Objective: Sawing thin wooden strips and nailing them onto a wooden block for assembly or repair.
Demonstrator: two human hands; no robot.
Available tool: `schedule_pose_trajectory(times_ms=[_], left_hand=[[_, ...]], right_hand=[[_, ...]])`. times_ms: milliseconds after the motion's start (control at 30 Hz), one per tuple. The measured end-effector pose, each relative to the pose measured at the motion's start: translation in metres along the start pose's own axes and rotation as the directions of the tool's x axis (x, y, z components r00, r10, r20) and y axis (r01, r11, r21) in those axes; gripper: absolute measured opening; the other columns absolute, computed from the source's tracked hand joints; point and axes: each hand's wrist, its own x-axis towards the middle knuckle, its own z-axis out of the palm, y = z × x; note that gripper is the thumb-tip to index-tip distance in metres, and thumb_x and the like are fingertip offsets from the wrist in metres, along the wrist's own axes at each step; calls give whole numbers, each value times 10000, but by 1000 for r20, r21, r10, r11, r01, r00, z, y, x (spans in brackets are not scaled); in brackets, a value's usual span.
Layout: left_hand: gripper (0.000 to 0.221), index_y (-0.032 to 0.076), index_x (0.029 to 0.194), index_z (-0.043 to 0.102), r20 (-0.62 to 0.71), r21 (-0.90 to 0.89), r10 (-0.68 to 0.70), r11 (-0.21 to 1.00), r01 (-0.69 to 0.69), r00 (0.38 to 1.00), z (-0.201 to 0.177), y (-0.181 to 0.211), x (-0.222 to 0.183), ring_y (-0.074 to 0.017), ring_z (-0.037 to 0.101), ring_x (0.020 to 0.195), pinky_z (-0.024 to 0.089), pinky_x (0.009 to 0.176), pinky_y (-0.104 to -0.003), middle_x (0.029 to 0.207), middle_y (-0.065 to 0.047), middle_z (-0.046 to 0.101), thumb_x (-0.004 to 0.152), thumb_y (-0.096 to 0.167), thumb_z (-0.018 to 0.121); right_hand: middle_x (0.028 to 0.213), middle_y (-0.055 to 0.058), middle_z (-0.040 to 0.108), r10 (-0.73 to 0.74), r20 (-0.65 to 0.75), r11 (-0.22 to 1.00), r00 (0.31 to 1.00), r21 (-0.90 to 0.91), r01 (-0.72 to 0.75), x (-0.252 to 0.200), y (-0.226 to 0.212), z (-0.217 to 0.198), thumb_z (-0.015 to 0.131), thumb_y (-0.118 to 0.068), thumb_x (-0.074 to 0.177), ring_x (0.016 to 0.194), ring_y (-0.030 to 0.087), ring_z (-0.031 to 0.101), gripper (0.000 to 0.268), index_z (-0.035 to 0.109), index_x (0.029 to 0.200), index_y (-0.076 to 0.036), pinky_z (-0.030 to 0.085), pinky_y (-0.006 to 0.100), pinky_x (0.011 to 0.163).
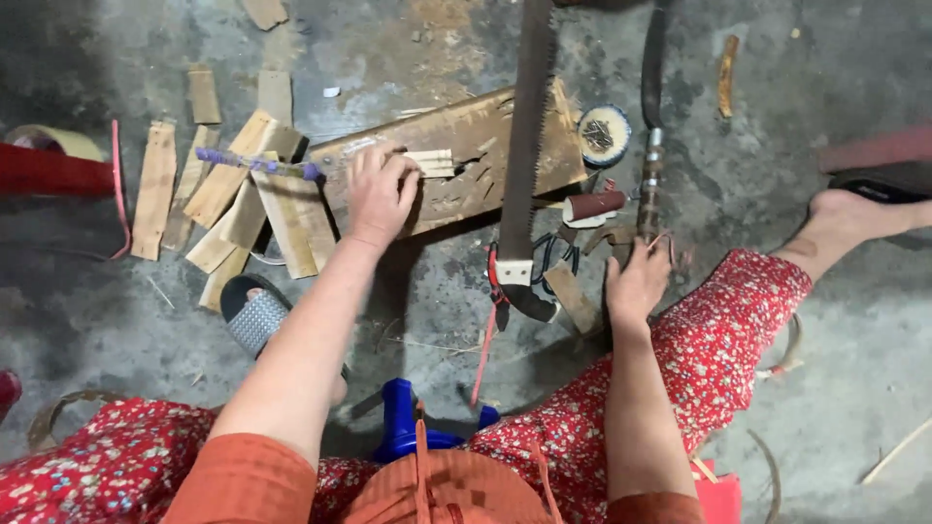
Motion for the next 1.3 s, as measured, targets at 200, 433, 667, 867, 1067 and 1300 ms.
schedule_pose_trajectory(times_ms=[200, 433, 667, 867, 1067, 1300], left_hand=[[137, 189, 1064, 512, 51, -52, -157, 986, 160, 986, 2, 10, -21, -331, 369, 1473, 195, 1213, -608, 1519, -70, 486, 1109, 302, 448], [100, 211, 1073, 449, -108, 133, -226, 962, 239, 968, -5, 12, -32, -304, 359, 1489, 171, 1175, -683, 1553, -31, 472, 1097, 306, 427], [94, 216, 1081, 457, -64, 224, -241, 942, 250, 968, -4, 14, -29, -284, 388, 1466, 263, 1157, -662, 1533, -13, 501, 1085, 309, 454], [85, 202, 1060, 467, -95, 211, -200, 953, 216, 975, 4, 1, -15, -308, 412, 1444, 322, 1117, -663, 1507, -29, 517, 1065, 286, 479], [83, 186, 1086, 484, -63, 227, -159, 959, 170, 985, -8, -3, -4, -319, 415, 1428, 335, 1094, -664, 1500, -48, 509, 1070, 267, 481], [104, 162, 1097, 476, -101, 144, -155, 975, 169, 983, -3, -5, -7, -327, 394, 1444, 279, 1113, -667, 1503, -72, 511, 1101, 266, 466]], right_hand=[[1508, 287, 394, 3, 145, 996, 989, -85, 9, -10, 7, -6, 877, -283, 764, 1349, 525, 415, 743, 615, 1433, -97, 418, 665, 1006], [1227, 234, 643, -268, -18, 961, 963, 60, 269, -33, -70, -8, 666, -283, 989, 1111, 403, 610, 357, 702, 1280, -80, 486, 483, 963], [897, 226, 718, -369, 761, 65, 534, 595, -801, -53, -245, 5, 474, -336, 1079, 611, 281, 720, 454, 436, 1418, -38, 568, 303, 428], [945, 204, 745, -355, 816, -51, 457, 471, -881, -21, -285, 22, 366, -346, 1114, 742, 207, 754, 485, 621, 1123, 67, 626, 265, 632], [916, 207, 750, -322, 812, 197, 487, 561, -804, -18, -269, 41, 490, -416, 1075, 678, 238, 751, 507, 592, 1278, 37, 638, 303, 543], [1001, 59, 673, 60, -46, 905, 997, 423, -35, -16, -66, -20, 717, -206, 942, 946, 225, 665, 220, 721, 1162, -194, 544, 338, 845]])
